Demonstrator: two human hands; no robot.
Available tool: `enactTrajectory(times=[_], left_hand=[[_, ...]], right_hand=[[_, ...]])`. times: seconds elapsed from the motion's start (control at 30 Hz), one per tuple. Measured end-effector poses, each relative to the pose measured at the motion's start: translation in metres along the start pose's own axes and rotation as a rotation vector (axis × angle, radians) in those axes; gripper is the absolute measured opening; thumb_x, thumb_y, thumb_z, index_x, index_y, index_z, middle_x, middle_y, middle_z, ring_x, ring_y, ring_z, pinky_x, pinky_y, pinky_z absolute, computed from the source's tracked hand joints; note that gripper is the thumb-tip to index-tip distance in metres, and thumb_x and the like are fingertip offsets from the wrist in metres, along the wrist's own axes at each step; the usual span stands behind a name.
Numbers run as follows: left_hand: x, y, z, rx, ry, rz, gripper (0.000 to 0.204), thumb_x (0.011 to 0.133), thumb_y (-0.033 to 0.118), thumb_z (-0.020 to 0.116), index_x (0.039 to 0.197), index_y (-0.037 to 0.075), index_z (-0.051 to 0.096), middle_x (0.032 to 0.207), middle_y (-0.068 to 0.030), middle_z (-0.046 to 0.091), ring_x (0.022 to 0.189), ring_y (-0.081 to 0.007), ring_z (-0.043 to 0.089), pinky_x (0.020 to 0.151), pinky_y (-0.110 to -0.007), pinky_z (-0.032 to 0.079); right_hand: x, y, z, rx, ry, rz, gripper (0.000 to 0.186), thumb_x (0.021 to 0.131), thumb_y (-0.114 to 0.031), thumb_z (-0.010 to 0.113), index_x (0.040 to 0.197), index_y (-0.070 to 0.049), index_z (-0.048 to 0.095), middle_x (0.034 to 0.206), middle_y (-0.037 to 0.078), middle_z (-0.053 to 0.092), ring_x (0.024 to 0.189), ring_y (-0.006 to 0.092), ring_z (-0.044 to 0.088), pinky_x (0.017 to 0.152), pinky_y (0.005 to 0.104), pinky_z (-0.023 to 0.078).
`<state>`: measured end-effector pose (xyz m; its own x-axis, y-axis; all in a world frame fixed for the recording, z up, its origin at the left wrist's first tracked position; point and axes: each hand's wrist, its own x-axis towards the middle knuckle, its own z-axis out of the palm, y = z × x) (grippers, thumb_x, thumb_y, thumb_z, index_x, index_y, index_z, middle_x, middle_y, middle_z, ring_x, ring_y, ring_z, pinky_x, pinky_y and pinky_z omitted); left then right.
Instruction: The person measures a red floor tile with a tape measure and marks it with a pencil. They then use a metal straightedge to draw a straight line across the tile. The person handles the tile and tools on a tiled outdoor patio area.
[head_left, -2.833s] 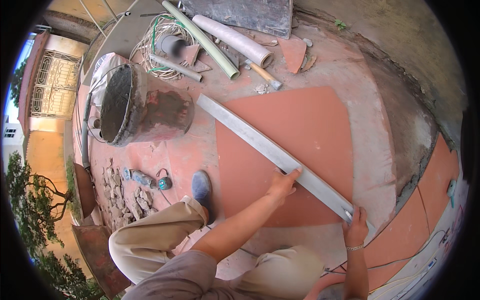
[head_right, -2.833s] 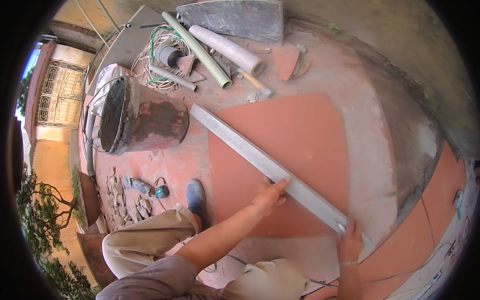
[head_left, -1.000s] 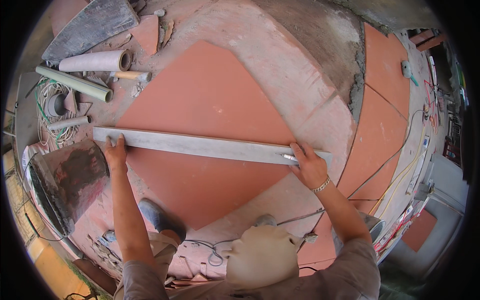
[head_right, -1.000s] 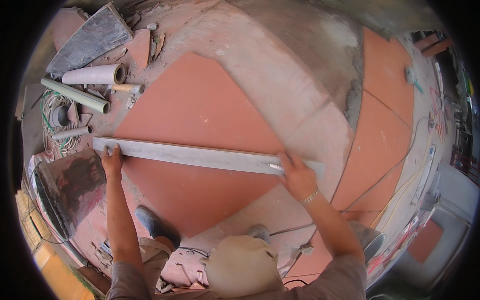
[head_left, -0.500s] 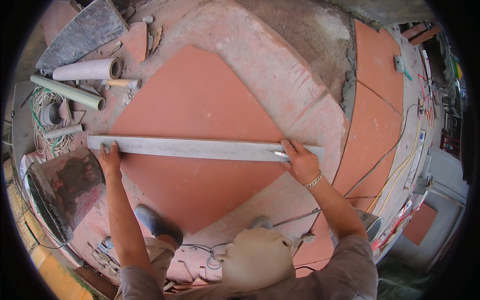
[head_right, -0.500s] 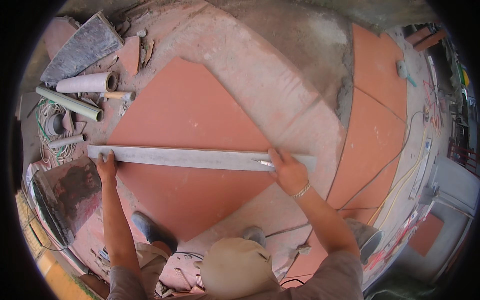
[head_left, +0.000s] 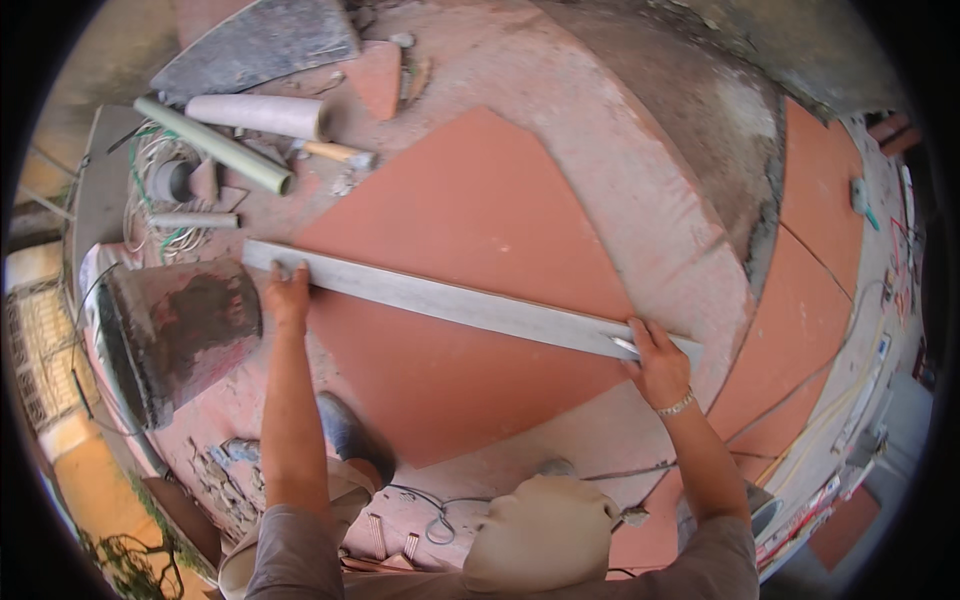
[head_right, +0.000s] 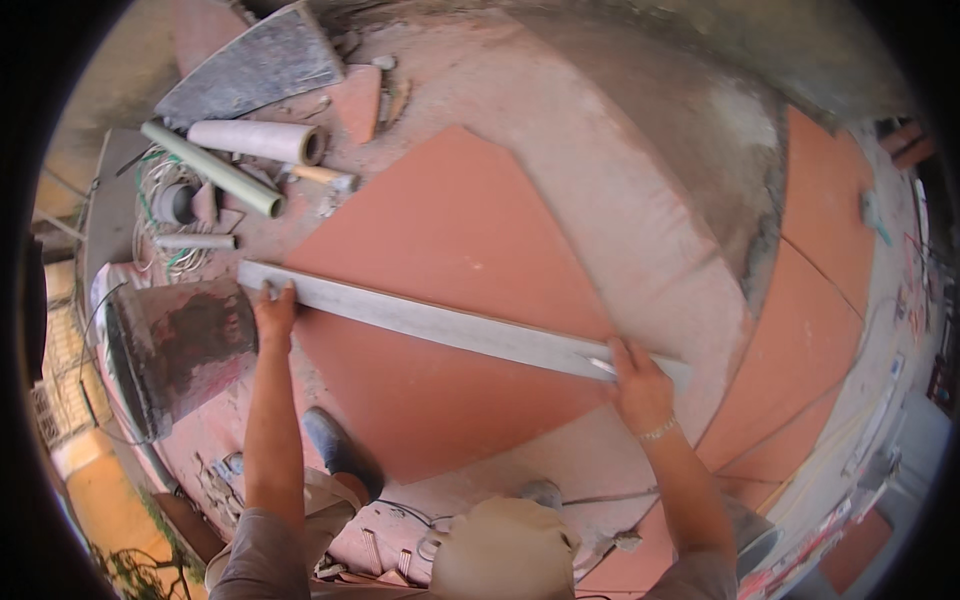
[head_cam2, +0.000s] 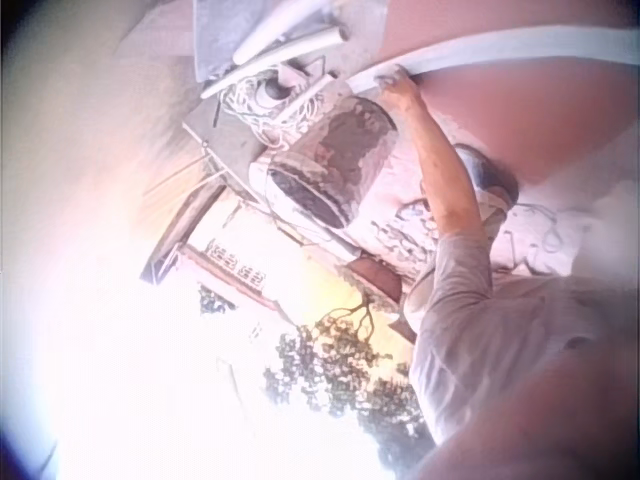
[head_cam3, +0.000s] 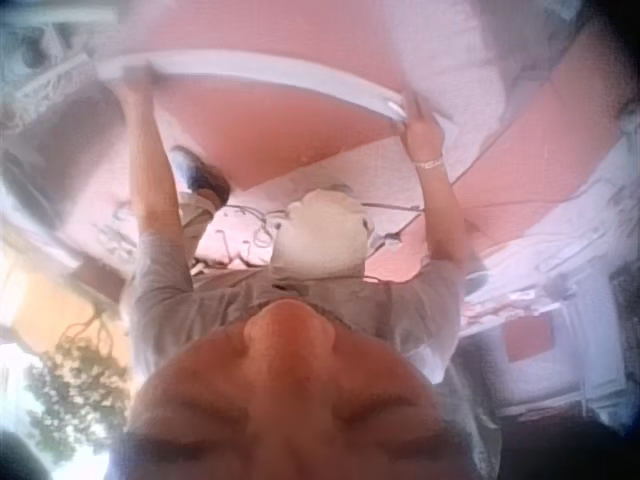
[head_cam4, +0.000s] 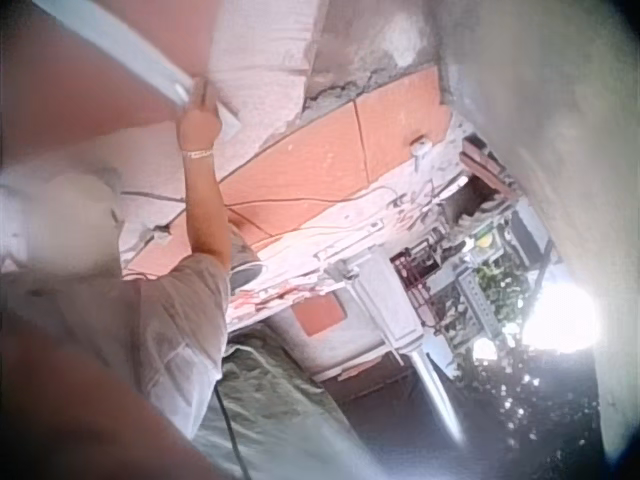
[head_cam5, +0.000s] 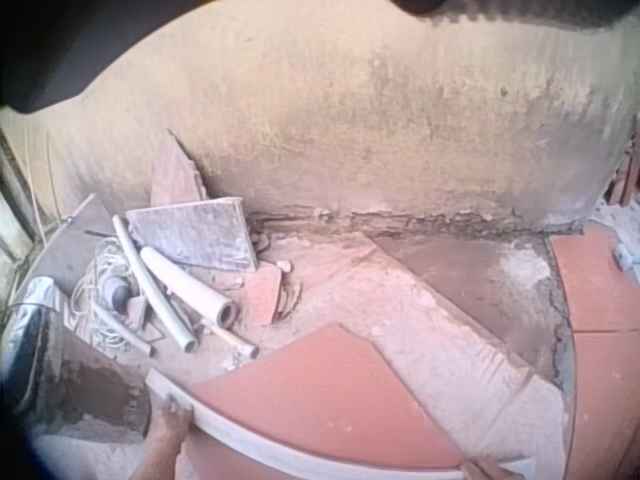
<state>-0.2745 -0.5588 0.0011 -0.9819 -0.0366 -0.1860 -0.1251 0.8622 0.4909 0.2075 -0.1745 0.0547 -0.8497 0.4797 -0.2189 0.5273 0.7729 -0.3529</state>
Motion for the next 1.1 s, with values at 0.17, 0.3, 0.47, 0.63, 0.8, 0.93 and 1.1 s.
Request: enactTrajectory(times=[0.17, 0.3, 0.47, 0.63, 0.8, 0.93, 1.1], left_hand=[[-0.013, 0.015, -0.003, -0.008, 0.027, 0.003, 0.084, 0.089, 0.034, 0.074, 0.15, -0.012, 0.039, 0.134, -0.0365, 0.06, 0.126, -0.041, 0.061, 0.105, -0.041, 0.048], [-0.018, 0.026, -0.008, 0.012, 0.002, -0.036, 0.085, 0.09, 0.032, 0.073, 0.152, -0.012, 0.036, 0.134, -0.0363, 0.06, 0.126, -0.0408, 0.061, 0.105, -0.041, 0.048], [-0.02, 0.026, -0.007, -0.061, -0.012, -0.059, 0.085, 0.09, 0.03, 0.073, 0.153, -0.012, 0.035, 0.135, -0.0362, 0.059, 0.126, -0.0411, 0.061, 0.105, -0.041, 0.048], [-0.013, 0.016, -0.008, 0.106, 0.042, 0.048, 0.083, 0.091, 0.036, 0.071, 0.15, -0.013, 0.038, 0.134, -0.0374, 0.059, 0.127, -0.043, 0.06, 0.107, -0.043, 0.047], [-0.015, 0.009, -0.002, 0.469, 0.197, 0.205, 0.065, 0.091, 0.041, 0.072, 0.134, -0.006, 0.06, 0.119, -0.0295, 0.068, 0.114, -0.0412, 0.062, 0.105, -0.048, 0.042], [-0.018, 0.011, 0.004, 0.388, 0.235, 0.335, 0.049, 0.094, 0.033, 0.069, 0.125, -0.005, 0.066, 0.12, -0.0261, 0.065, 0.111, -0.042, 0.062, 0.097, -0.047, 0.049], [-0.028, 0.024, -0.006, 0.538, 0.1, 0.373, 0.063, 0.097, 0.044, 0.065, 0.136, -0.005, 0.057, 0.129, -0.0289, 0.06, 0.12, -0.0445, 0.058, 0.102, -0.049, 0.048]], right_hand=[[0.002, -0.003, -0.001, 0.032, -0.015, 0.01, 0.071, 0.071, -0.014, 0.082, 0.137, -0.007, 0.058, 0.125, 0.018, 0.063, 0.099, 0.0379, 0.068, 0.081, 0.0445, 0.058], [0.001, -0.001, 0.0, 0.058, -0.008, 0.006, 0.07, 0.07, -0.013, 0.083, 0.136, -0.006, 0.058, 0.127, 0.02, 0.062, 0.1, 0.0382, 0.068, 0.081, 0.0443, 0.058], [0.001, -0.002, 0.002, 0.023, -0.016, 0.03, 0.072, 0.069, -0.012, 0.085, 0.136, -0.006, 0.06, 0.129, 0.019, 0.063, 0.103, 0.0373, 0.069, 0.085, 0.0423, 0.058], [0.003, -0.005, -0.001, 0.044, -0.02, 0.029, 0.071, 0.069, -0.013, 0.085, 0.136, -0.007, 0.06, 0.127, 0.019, 0.064, 0.1, 0.0369, 0.069, 0.083, 0.0421, 0.058], [0.0, -0.001, 0.0, 0.028, -0.031, 0.041, 0.069, 0.073, -0.016, 0.083, 0.138, -0.011, 0.058, 0.126, 0.015, 0.063, 0.1, 0.0356, 0.068, 0.082, 0.0447, 0.057], [-0.002, 0.002, 0.002, 0.03, -0.018, 0.035, 0.067, 0.075, -0.017, 0.083, 0.137, -0.012, 0.059, 0.125, 0.014, 0.063, 0.098, 0.0333, 0.069, 0.081, 0.0429, 0.058], [-0.001, 0.002, 0.003, 0.024, -0.013, 0.049, 0.065, 0.076, -0.017, 0.082, 0.136, -0.012, 0.06, 0.125, 0.013, 0.063, 0.095, 0.0323, 0.069, 0.078, 0.0423, 0.058]])
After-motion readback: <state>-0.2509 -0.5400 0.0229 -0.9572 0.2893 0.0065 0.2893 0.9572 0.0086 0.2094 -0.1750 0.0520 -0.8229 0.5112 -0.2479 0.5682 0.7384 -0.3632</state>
